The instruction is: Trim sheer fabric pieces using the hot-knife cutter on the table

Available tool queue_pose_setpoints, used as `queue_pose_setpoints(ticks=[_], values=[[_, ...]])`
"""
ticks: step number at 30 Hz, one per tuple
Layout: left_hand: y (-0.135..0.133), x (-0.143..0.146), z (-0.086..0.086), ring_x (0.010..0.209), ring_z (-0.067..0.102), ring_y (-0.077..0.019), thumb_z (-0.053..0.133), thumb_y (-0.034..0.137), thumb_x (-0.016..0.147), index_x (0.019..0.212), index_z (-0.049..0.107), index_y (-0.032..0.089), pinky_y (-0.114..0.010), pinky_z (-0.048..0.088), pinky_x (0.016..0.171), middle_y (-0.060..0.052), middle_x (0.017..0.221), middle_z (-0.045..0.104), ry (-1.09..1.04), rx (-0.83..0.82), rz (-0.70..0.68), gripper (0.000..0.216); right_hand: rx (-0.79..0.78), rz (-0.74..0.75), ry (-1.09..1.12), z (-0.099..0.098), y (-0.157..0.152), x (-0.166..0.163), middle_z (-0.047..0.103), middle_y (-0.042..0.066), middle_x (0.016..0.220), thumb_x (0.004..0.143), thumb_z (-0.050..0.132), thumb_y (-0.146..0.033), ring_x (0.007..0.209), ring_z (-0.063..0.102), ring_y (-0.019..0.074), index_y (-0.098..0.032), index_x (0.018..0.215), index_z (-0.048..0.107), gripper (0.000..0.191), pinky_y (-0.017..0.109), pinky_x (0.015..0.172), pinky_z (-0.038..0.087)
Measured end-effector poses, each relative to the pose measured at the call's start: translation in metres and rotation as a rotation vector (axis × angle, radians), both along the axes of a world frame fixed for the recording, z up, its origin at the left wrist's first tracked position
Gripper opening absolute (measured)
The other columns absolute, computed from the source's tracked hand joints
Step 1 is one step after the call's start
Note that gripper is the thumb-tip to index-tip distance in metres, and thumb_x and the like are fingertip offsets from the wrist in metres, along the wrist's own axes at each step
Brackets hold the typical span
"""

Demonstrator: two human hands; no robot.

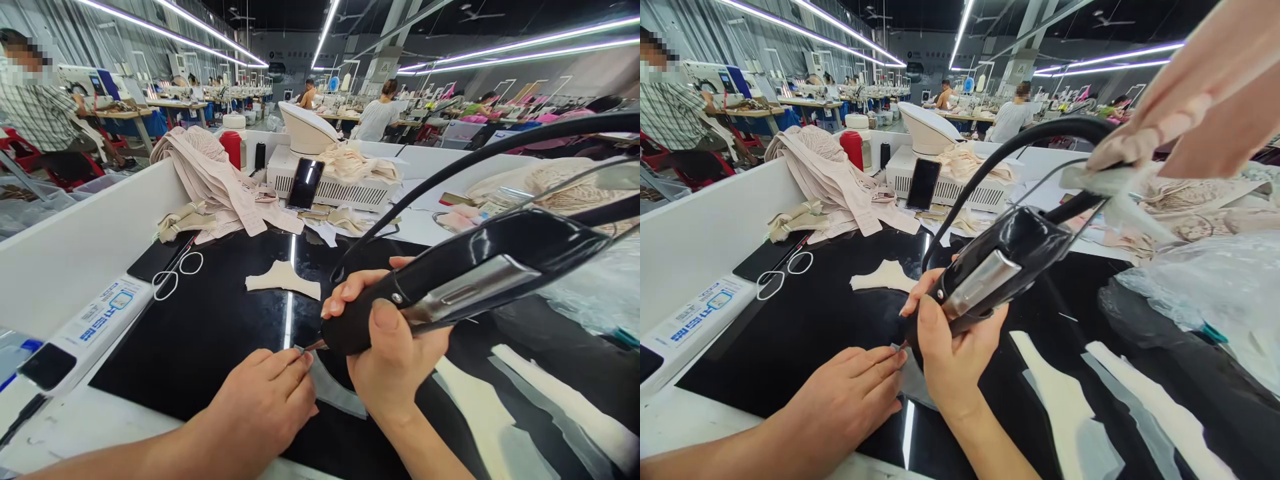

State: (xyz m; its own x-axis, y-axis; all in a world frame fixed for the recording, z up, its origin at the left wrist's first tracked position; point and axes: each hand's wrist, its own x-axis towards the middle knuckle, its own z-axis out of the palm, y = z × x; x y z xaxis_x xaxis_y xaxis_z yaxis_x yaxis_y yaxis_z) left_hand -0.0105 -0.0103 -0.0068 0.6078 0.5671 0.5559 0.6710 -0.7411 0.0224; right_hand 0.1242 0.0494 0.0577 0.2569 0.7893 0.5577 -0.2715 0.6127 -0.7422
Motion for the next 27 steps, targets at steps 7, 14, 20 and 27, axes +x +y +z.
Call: queue_pose_setpoints(ticks=[7, 14, 20, 27], values=[[0.0, 0.0, -0.003, 0.107, 0.071, -0.0182, 0.041, 0.028, 0.109, 0.101, 0.065, 0.012, -0.031, 0.055, 0.072, -0.004, 0.111, 0.077, -0.005, 0.004, 0.003, 0.03, -0.01, 0.048, 0.025, 0.0, 0.002, -0.004, 0.064, -0.005, 0.077, 0.082, 0.077, -0.041, 0.053, 0.06, 0.0152, -0.028, 0.111, 0.053, 0.04, 0.031, 0.048, 0.051], [0.001, 0.001, 0.0, 0.104, 0.071, -0.0174, 0.04, 0.027, 0.109, 0.099, 0.064, 0.013, -0.031, 0.054, 0.071, -0.004, 0.108, 0.077, -0.012, 0.006, 0.004, 0.029, -0.012, 0.089, 0.019, -0.003, 0.003, -0.008, 0.065, -0.007, 0.075, 0.085, 0.076, -0.037, 0.056, 0.06, 0.013, -0.027, 0.11, 0.051, 0.037, 0.028, 0.05, 0.051], [0.0, 0.0, 0.002, 0.106, 0.071, -0.0185, 0.04, 0.029, 0.109, 0.102, 0.064, 0.014, -0.031, 0.054, 0.072, -0.005, 0.114, 0.076, -0.004, -0.017, -0.01, 0.029, -0.053, 0.135, -0.007, 0.011, -0.003, 0.003, 0.067, -0.006, 0.081, 0.078, 0.085, -0.04, 0.063, 0.065, 0.0137, -0.029, 0.106, 0.051, 0.045, 0.031, 0.059, 0.058], [-0.004, -0.006, 0.006, 0.105, 0.071, -0.0223, 0.041, 0.028, 0.108, 0.109, 0.065, 0.017, -0.034, 0.055, 0.073, -0.007, 0.12, 0.074, 0.033, -0.052, -0.034, 0.026, -0.024, -0.024, -0.129, 0.021, -0.022, 0.034, 0.07, -0.001, 0.085, 0.079, 0.083, -0.038, 0.066, 0.067, 0.0167, -0.027, 0.113, 0.058, 0.044, 0.035, 0.061, 0.062]])
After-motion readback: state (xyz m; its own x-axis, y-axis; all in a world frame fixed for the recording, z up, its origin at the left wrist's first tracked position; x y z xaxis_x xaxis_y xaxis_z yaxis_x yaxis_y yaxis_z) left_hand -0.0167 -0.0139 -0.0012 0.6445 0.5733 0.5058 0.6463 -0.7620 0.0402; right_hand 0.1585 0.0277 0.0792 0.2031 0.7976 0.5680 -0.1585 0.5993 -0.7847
